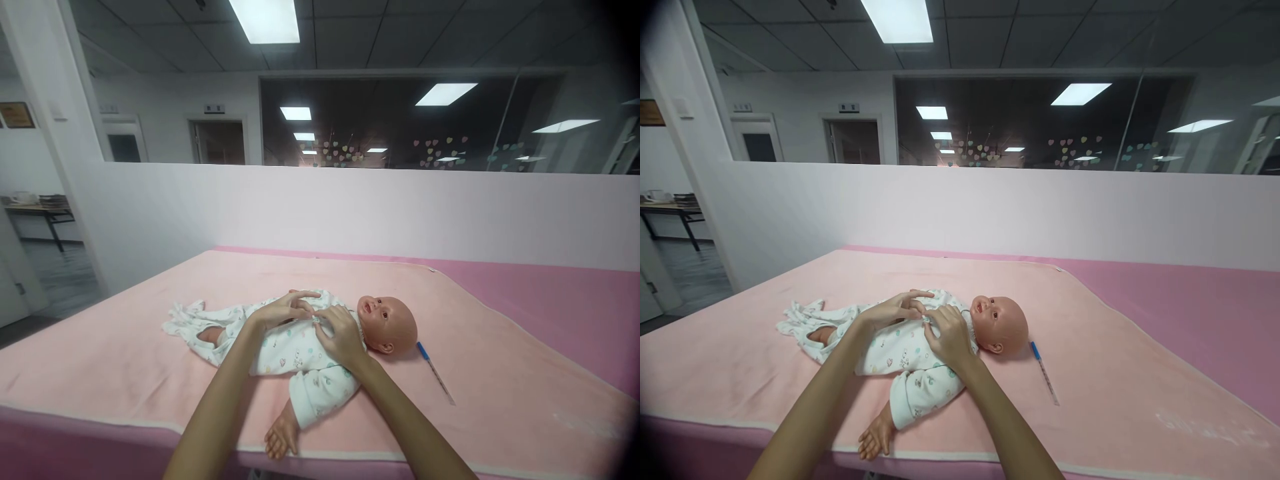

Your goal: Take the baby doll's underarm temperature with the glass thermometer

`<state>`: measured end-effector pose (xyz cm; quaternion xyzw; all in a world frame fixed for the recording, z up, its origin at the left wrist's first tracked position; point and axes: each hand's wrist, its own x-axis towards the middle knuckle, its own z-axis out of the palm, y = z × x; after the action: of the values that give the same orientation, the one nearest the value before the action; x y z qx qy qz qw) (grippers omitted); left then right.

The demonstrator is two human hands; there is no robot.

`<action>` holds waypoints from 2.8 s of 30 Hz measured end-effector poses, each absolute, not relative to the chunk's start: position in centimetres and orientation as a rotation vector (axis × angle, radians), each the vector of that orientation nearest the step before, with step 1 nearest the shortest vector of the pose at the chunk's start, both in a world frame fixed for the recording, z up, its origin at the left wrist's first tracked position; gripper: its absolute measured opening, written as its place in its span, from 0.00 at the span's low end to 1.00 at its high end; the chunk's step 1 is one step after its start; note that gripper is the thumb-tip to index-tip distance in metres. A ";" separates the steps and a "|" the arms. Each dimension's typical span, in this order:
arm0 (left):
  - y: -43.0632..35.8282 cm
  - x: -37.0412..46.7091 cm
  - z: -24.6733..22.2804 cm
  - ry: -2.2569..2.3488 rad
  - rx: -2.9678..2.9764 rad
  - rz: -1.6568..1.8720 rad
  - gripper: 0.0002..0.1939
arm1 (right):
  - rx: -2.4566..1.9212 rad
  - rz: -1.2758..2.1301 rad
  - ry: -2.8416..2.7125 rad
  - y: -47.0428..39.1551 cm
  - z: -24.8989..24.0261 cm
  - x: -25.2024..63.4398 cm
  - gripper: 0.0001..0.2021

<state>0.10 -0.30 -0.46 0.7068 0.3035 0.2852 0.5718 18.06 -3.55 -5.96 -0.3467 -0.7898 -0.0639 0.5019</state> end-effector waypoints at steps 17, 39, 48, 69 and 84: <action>0.3 -3.2 -0.2 0.769 1.737 0.545 0.24 | -0.872 -0.200 -2.111 -3.3 -4.0 15.2 0.06; 0.1 -3.8 -0.1 0.717 1.691 0.593 0.18 | -0.638 0.831 -1.996 -3.8 -2.5 15.8 0.07; -0.2 -3.4 -0.1 0.716 1.692 0.595 0.18 | -0.702 0.619 -1.937 -3.3 -3.6 15.1 0.07; -0.5 -3.2 0.1 0.807 1.657 0.626 0.15 | -0.753 0.439 -1.845 -3.4 -4.2 14.4 0.05; -0.3 -3.2 -0.2 0.732 1.621 0.650 0.15 | -0.748 0.446 -1.869 -3.3 -4.4 14.4 0.05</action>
<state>-3.22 -0.31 -0.17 0.6947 0.3136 0.2784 0.5844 14.40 -3.31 -4.44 -0.3111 -0.7774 0.1856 0.5142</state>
